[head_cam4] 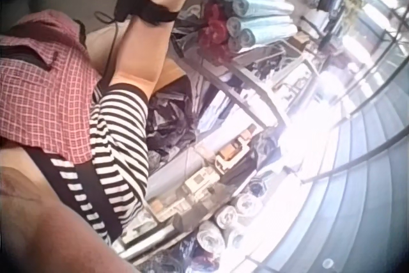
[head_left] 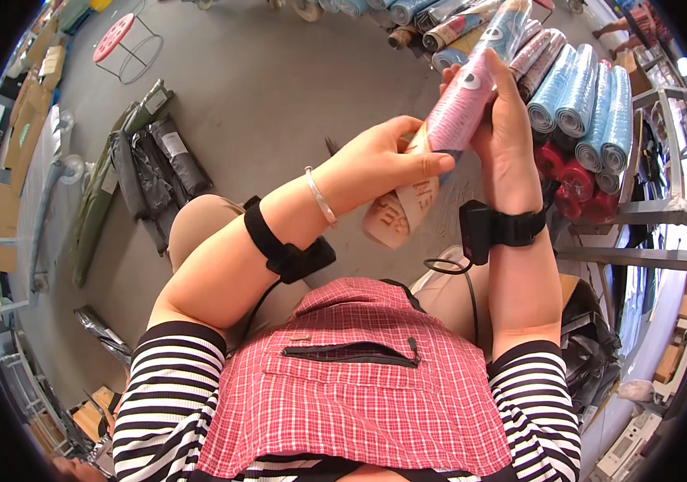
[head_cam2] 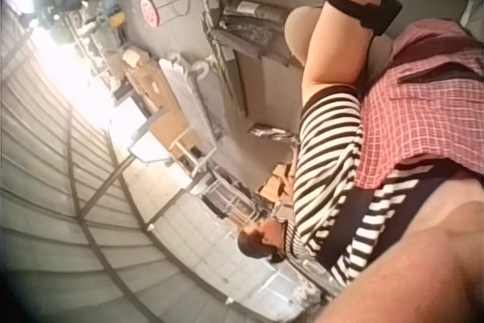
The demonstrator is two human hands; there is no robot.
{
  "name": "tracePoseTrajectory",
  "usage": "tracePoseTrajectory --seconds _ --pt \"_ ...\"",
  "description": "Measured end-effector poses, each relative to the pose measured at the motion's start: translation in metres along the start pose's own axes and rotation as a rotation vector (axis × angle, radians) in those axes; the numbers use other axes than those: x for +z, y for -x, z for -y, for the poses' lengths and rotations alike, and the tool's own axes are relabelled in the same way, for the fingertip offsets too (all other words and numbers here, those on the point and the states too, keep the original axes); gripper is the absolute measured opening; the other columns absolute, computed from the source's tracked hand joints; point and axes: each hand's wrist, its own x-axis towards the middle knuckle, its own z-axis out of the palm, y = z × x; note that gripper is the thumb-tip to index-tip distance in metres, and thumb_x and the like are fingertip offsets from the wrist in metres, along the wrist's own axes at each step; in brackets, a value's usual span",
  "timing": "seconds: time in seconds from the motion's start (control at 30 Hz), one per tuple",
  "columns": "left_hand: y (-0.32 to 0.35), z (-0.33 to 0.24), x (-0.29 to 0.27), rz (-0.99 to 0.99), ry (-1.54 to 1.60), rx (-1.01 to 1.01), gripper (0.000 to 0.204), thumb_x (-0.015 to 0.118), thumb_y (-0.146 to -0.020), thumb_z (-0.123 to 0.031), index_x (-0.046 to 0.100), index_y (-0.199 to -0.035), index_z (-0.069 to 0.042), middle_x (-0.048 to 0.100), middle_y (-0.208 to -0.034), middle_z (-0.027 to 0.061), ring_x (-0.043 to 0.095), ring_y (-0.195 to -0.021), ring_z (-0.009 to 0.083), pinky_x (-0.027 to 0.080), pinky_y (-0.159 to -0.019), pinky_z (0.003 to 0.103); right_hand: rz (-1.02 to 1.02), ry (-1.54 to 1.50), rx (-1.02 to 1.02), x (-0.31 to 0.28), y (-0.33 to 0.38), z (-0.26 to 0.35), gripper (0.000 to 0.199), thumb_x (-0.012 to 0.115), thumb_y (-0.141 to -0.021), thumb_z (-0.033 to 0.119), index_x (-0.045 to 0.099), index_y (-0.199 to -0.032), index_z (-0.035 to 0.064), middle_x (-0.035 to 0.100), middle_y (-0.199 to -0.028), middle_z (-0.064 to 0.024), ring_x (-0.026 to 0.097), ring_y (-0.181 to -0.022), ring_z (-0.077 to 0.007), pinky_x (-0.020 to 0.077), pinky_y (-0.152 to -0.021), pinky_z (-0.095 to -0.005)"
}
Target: Unpack rolls of patterned material from plastic shipping sleeves using scissors.
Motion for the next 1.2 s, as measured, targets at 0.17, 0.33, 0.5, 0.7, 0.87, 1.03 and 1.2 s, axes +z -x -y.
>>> tracePoseTrajectory --seconds 0.17,0.33,0.5,0.7,0.87,1.03,1.2 --pt "-0.006 0.008 0.0 0.027 0.402 -0.134 0.05 0.057 -0.1 -0.035 0.049 -0.13 0.005 0.064 -0.104 0.0131 0.065 -0.088 0.0189 0.057 -0.078 0.034 0.017 -0.169 0.047 -0.013 -0.009 -0.006 0.033 0.067 -0.085 0.026 0.055 -0.099 -0.0022 0.064 -0.086 -0.0141 0.065 -0.079 -0.0254 0.0562 -0.074 -0.0387" --pt "-0.002 0.011 0.0 0.23 0.543 -0.149 0.059 0.069 -0.092 -0.04 0.054 -0.125 0.007 0.065 -0.108 0.0142 0.067 -0.095 0.022 0.056 -0.082 0.035 0.217 -0.422 0.099 -0.018 -0.014 0.0 0.036 0.065 -0.087 0.027 0.058 -0.102 -0.0047 0.064 -0.091 -0.0154 0.065 -0.085 -0.0268 0.0555 -0.082 -0.0401" --pt "0.003 0.003 -0.005 -0.058 -0.288 -0.032 0.074 0.073 -0.087 -0.05 0.051 -0.128 0.008 0.066 -0.108 0.017 0.067 -0.096 0.021 0.055 -0.082 0.032 -0.057 -0.075 0.079 -0.016 -0.01 -0.006 0.043 0.069 -0.087 0.032 0.054 -0.105 -0.0046 0.063 -0.091 -0.0149 0.065 -0.085 -0.0276 0.0565 -0.081 -0.0413" --pt "0.001 0.008 -0.011 -0.002 -0.021 -0.183 0.06 0.066 -0.094 -0.043 0.053 -0.127 0.006 0.064 -0.106 0.0095 0.063 -0.093 0.014 0.053 -0.081 0.028 -0.044 -0.292 0.163 -0.017 -0.005 -0.011 0.041 0.071 -0.083 0.032 0.055 -0.102 -0.0018 0.064 -0.087 -0.0135 0.064 -0.08 -0.0268 0.0555 -0.076 -0.0398" --pt "0.003 0.01 -0.016 0.138 -0.014 -0.16 0.05 0.064 -0.096 -0.035 0.053 -0.127 0.003 0.061 -0.11 0.0059 0.057 -0.098 0.0108 0.05 -0.086 0.028 0.115 -0.213 -0.009 -0.012 0.004 -0.013 0.035 0.066 -0.085 0.029 0.058 -0.108 0.0041 0.065 -0.094 -0.0125 0.065 -0.085 -0.0245 0.0555 -0.078 -0.0369" --pt "0.008 -0.002 -0.018 0.1 -0.671 -0.124 0.048 0.064 -0.095 -0.024 0.048 -0.133 0.002 0.063 -0.115 0.0128 0.059 -0.109 0.0191 0.048 -0.095 0.032 0.154 -0.018 -0.019 -0.008 0.014 -0.012 0.04 0.068 -0.085 0.02 0.053 -0.118 0.0032 0.063 -0.101 -0.0131 0.065 -0.09 -0.026 0.0559 -0.079 -0.0397" --pt "0.005 -0.017 -0.029 -0.129 -0.514 0.135 0.05 0.062 -0.095 -0.018 0.045 -0.139 -0.001 0.059 -0.124 0.0137 0.057 -0.115 0.0201 0.049 -0.095 0.033 0.152 0.191 -0.154 0.002 0.025 -0.027 0.044 0.075 -0.078 0.009 0.052 -0.115 0.0002 0.063 -0.1 -0.0111 0.064 -0.087 -0.0197 0.0531 -0.079 -0.0324"
